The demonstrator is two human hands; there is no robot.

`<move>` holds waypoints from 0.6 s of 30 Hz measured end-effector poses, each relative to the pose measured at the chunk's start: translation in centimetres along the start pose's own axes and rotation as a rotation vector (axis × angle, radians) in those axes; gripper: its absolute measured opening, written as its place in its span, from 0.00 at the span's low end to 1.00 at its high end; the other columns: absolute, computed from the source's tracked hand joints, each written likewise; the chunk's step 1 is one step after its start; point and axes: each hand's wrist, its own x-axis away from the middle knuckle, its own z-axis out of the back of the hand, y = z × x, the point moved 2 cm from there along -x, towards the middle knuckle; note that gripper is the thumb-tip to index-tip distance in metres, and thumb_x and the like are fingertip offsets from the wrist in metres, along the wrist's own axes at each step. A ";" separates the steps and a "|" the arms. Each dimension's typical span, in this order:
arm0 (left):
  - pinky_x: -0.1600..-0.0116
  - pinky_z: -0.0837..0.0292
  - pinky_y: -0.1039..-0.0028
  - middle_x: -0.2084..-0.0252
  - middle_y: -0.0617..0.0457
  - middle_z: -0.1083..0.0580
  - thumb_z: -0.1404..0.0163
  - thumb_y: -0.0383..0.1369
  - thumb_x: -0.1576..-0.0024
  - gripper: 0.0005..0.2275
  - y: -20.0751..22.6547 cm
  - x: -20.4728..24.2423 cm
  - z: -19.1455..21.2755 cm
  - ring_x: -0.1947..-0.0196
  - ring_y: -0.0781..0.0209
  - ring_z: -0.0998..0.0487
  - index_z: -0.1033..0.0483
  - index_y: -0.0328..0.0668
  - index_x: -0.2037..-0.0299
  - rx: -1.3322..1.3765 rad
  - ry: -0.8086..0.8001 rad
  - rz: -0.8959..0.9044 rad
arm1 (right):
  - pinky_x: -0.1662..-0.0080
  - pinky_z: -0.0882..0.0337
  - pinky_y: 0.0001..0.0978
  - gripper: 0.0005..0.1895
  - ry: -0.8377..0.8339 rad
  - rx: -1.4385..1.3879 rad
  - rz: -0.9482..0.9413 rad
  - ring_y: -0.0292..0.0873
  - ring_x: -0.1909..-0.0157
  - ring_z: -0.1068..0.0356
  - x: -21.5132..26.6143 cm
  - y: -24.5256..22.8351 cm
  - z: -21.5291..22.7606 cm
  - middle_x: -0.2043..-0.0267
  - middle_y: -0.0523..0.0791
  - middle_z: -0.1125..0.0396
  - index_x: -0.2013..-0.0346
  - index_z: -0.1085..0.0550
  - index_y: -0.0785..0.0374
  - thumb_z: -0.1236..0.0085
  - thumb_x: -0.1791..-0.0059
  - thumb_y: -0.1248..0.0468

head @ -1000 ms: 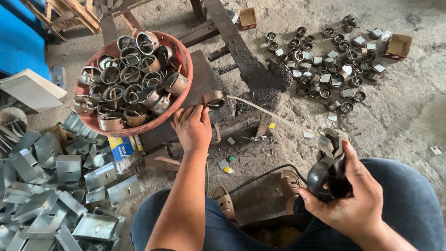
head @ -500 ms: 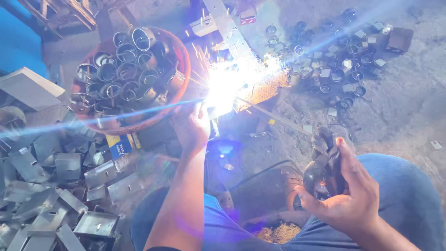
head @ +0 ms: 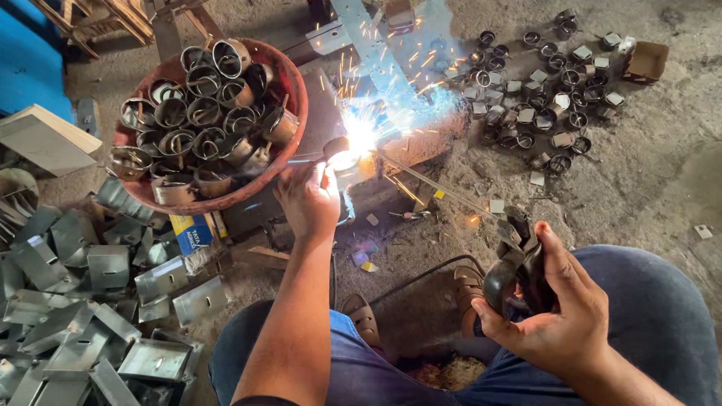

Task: The person welds small metal rings together using a handheld welding torch, handling each ring by hand and positioning it on a metal workbench before applying the torch to create a weld.

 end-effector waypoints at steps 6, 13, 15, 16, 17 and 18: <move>0.43 0.35 0.56 0.57 0.60 0.20 0.39 0.30 0.46 0.04 0.1 0.0 0.2 0.48 0.52 0.25 0.20 0.49 0.63 0.023 0.006 0.005 | 0.43 0.26 0.37 0.55 -0.021 -0.056 -0.028 0.52 0.44 0.26 0.0 -0.1 0.0 0.41 0.62 0.32 0.34 0.41 0.82 0.27 0.64 0.51; 0.47 0.35 0.54 0.59 0.59 0.20 0.40 0.32 0.46 0.04 0.0 -0.1 -0.1 0.50 0.50 0.26 0.19 0.49 0.63 -0.034 -0.020 0.029 | 0.43 0.26 0.40 0.55 0.002 0.025 0.007 0.56 0.42 0.26 0.6 0.4 -0.2 0.40 0.65 0.32 0.33 0.41 0.80 0.27 0.65 0.51; 0.46 0.35 0.54 0.58 0.59 0.20 0.40 0.33 0.45 0.04 -0.1 0.1 -0.2 0.50 0.50 0.26 0.19 0.48 0.61 -0.027 -0.025 0.033 | 0.51 0.27 0.33 0.56 0.003 -0.064 -0.066 0.46 0.54 0.29 1.0 0.7 -0.4 0.50 0.57 0.31 0.31 0.41 0.80 0.25 0.63 0.51; 0.46 0.35 0.53 0.57 0.59 0.20 0.40 0.33 0.44 0.05 -0.1 0.2 -0.3 0.50 0.50 0.26 0.18 0.48 0.60 -0.020 -0.029 0.038 | 0.59 0.29 0.27 0.57 0.003 -0.153 -0.138 0.37 0.66 0.32 1.0 0.8 -0.5 0.60 0.50 0.29 0.30 0.42 0.81 0.23 0.61 0.51; 0.45 0.35 0.52 0.56 0.58 0.20 0.40 0.34 0.43 0.05 -0.1 0.2 -0.3 0.49 0.50 0.27 0.18 0.47 0.59 -0.012 -0.034 0.043 | 0.59 0.29 0.27 0.57 0.003 -0.152 -0.139 0.37 0.66 0.32 1.0 0.8 -0.3 0.60 0.50 0.29 0.30 0.42 0.81 0.23 0.61 0.51; 0.44 0.35 0.52 0.55 0.58 0.20 0.40 0.35 0.42 0.06 -0.2 0.3 -0.4 0.49 0.49 0.27 0.17 0.47 0.57 -0.006 -0.037 0.048 | 0.55 0.26 0.29 0.57 0.014 -0.133 -0.092 0.40 0.60 0.28 0.7 0.7 0.2 0.55 0.52 0.29 0.30 0.43 0.81 0.26 0.61 0.50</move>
